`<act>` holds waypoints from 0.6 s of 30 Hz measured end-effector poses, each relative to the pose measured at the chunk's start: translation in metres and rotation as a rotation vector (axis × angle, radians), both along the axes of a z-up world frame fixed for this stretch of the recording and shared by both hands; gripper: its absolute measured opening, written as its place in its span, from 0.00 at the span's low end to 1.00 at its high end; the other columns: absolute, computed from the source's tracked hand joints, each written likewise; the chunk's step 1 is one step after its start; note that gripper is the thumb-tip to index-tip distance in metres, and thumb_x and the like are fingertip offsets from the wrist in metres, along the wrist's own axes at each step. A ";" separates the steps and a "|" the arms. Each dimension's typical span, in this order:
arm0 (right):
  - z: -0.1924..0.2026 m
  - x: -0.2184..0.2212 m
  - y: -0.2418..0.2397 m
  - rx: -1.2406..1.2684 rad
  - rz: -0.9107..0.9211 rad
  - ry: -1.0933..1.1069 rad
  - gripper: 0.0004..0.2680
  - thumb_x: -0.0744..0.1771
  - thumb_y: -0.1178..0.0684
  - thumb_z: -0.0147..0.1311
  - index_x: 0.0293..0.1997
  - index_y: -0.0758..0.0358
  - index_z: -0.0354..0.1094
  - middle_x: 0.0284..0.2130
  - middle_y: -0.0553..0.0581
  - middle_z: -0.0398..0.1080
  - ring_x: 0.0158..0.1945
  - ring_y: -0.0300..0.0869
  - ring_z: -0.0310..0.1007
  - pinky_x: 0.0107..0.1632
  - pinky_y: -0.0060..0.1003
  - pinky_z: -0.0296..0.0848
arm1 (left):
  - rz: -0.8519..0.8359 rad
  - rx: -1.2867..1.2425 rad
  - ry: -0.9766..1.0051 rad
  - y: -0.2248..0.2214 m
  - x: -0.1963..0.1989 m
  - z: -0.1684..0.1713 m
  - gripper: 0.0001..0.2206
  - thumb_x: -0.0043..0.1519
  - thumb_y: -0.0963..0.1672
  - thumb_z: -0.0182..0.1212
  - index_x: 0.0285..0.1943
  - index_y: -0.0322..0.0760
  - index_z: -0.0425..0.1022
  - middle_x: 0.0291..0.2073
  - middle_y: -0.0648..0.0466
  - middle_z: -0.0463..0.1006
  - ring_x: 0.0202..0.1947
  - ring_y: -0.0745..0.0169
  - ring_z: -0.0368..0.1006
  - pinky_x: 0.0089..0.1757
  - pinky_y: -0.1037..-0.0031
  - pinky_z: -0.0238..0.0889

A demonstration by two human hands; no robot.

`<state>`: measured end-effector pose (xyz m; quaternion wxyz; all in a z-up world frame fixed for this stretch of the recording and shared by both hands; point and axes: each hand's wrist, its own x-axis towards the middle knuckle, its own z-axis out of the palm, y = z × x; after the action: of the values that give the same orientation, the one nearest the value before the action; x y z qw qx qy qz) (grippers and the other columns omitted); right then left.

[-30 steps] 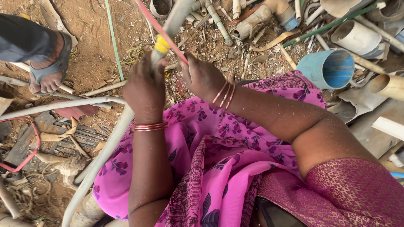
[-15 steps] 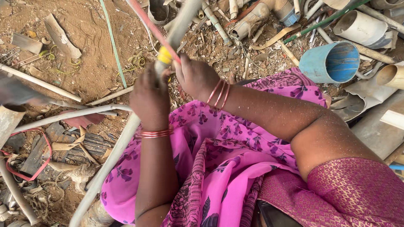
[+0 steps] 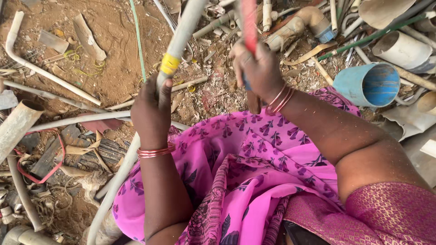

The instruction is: The person sits on the ground and uses a small hacksaw to cut into a white pipe near a section marked with yellow tape. They also use a blue-handled tool to scrape and file the surface of the pipe.

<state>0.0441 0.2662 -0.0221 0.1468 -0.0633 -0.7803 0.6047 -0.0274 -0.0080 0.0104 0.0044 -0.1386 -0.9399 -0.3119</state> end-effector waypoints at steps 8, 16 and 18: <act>0.026 -0.019 -0.001 -0.922 0.157 0.055 0.21 0.71 0.46 0.56 0.73 0.55 0.56 0.56 0.60 0.74 0.29 0.32 0.67 0.34 0.32 0.72 | -0.146 0.006 0.028 0.025 0.023 -0.001 0.22 0.67 0.57 0.58 0.60 0.43 0.77 0.35 0.47 0.81 0.32 0.47 0.78 0.33 0.59 0.69; 0.022 -0.019 -0.001 -0.993 0.149 0.037 0.17 0.71 0.51 0.60 0.65 0.60 0.58 0.51 0.65 0.74 0.29 0.35 0.67 0.33 0.34 0.70 | -0.230 0.109 0.195 0.041 0.034 0.016 0.20 0.65 0.51 0.67 0.62 0.40 0.75 0.42 0.47 0.76 0.39 0.45 0.76 0.39 0.59 0.69; 0.024 -0.016 -0.003 -0.955 0.148 0.055 0.16 0.71 0.51 0.60 0.64 0.60 0.58 0.50 0.64 0.74 0.28 0.36 0.67 0.32 0.34 0.71 | -0.221 0.187 0.323 0.047 0.039 0.024 0.21 0.62 0.49 0.72 0.59 0.39 0.73 0.46 0.47 0.75 0.43 0.45 0.75 0.43 0.60 0.69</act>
<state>0.0283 0.2628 0.0018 0.0785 -0.0518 -0.4138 0.9055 0.0116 0.0389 0.0346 0.1333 -0.2881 -0.8731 -0.3699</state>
